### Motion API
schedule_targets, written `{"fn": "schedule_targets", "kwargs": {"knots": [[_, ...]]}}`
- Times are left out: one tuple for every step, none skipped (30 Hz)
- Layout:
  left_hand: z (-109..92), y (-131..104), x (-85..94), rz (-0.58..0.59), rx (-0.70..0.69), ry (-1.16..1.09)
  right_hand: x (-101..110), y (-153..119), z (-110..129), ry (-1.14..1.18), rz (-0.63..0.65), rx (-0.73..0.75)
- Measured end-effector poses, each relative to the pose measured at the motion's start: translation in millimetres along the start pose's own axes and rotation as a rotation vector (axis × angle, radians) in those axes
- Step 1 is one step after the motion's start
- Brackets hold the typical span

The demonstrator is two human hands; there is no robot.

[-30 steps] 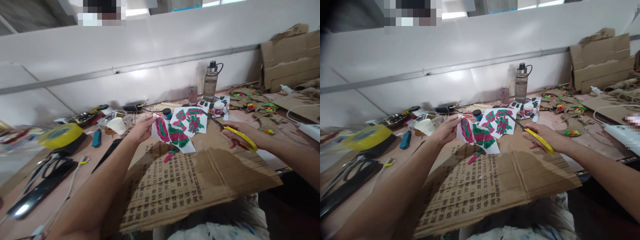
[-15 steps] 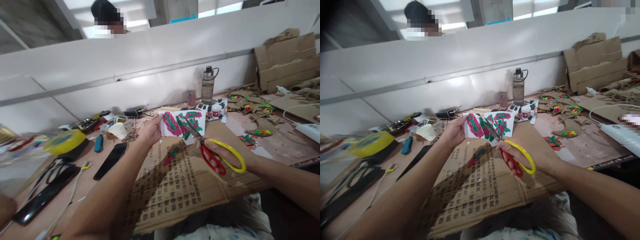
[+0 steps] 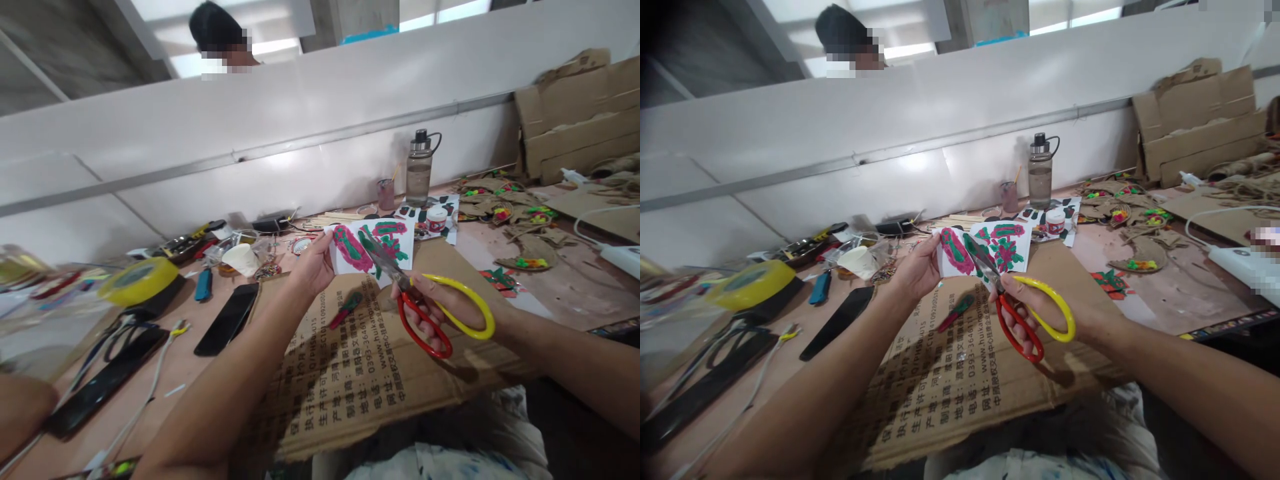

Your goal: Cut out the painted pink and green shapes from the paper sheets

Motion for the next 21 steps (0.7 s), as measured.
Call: {"fn": "schedule_targets", "kwargs": {"knots": [[1.0,-0.1,-0.1,0.002,0.001,0.003,-1.1,0.4,0.3,0.018,-0.001,-0.006],[2.0,-0.4,-0.2,0.000,0.003,0.003,-2.0,1.0,0.6,0.031,-0.004,-0.009],[3.1,-0.9,-0.5,-0.001,0.006,0.002,-2.7,1.9,0.8,0.034,-0.007,-0.011],[4.1,-1.8,-1.0,-0.003,0.009,-0.002,-3.0,3.2,0.6,0.029,-0.014,-0.014],[5.1,-3.0,-1.7,-0.004,0.011,-0.005,-2.9,5.0,-0.1,0.023,-0.023,-0.018],[5.8,-4.7,-2.7,-0.003,0.011,-0.009,-2.5,7.0,-1.2,0.013,-0.030,-0.024],[6.3,-6.6,-4.0,0.002,0.009,-0.011,-2.1,9.4,-2.7,0.000,-0.033,-0.029],[6.5,-8.8,-5.5,0.011,0.006,-0.012,-1.3,11.9,-4.4,-0.013,-0.035,-0.033],[6.6,-11.0,-7.0,0.021,0.003,-0.010,-0.1,14.4,-5.8,-0.024,-0.041,-0.029],[6.7,-13.1,-8.3,0.031,0.001,-0.005,1.2,16.8,-6.8,-0.034,-0.047,-0.018],[6.7,-15.0,-9.2,0.039,0.001,0.003,2.4,18.9,-7.5,-0.040,-0.050,-0.004],[6.8,-16.5,-9.6,0.046,0.003,0.013,3.4,20.7,-7.6,-0.037,-0.054,0.013],[6.9,-17.7,-9.3,0.051,0.006,0.026,4.4,22.1,-7.3,-0.027,-0.060,0.027],[6.9,-18.4,-8.2,0.052,0.009,0.038,5.0,23.2,-6.6,-0.017,-0.064,0.036],[6.7,-18.9,-6.5,0.051,0.008,0.050,5.0,23.9,-5.5,-0.010,-0.066,0.038],[6.7,-19.2,-4.3,0.049,0.008,0.062,4.4,24.4,-4.0,-0.007,-0.067,0.033],[6.8,-19.4,-1.7,0.049,0.009,0.073,3.1,24.8,-2.3,-0.011,-0.060,0.022],[7.0,-19.7,1.1,0.050,0.010,0.084,0.9,25.1,-0.5,-0.020,-0.044,0.006],[7.2,-20.1,3.9,0.052,0.010,0.095,-1.7,25.5,1.1,-0.025,-0.024,-0.012],[7.5,-20.7,6.6,0.056,0.011,0.105,-4.1,25.9,2.4,-0.028,-0.006,-0.031],[7.8,-21.7,9.1,0.062,0.014,0.116,-5.5,26.5,3.2,-0.025,-0.001,-0.050]]}}
Point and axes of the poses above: each hand's wrist, its own y-axis towards the middle knuckle, its own x-axis out of the back of the hand, z = x × y, the point moved 6 cm from there along y, towards the middle knuckle, and after that the axes turned 8 degrees about y, right-handed, at the moved point
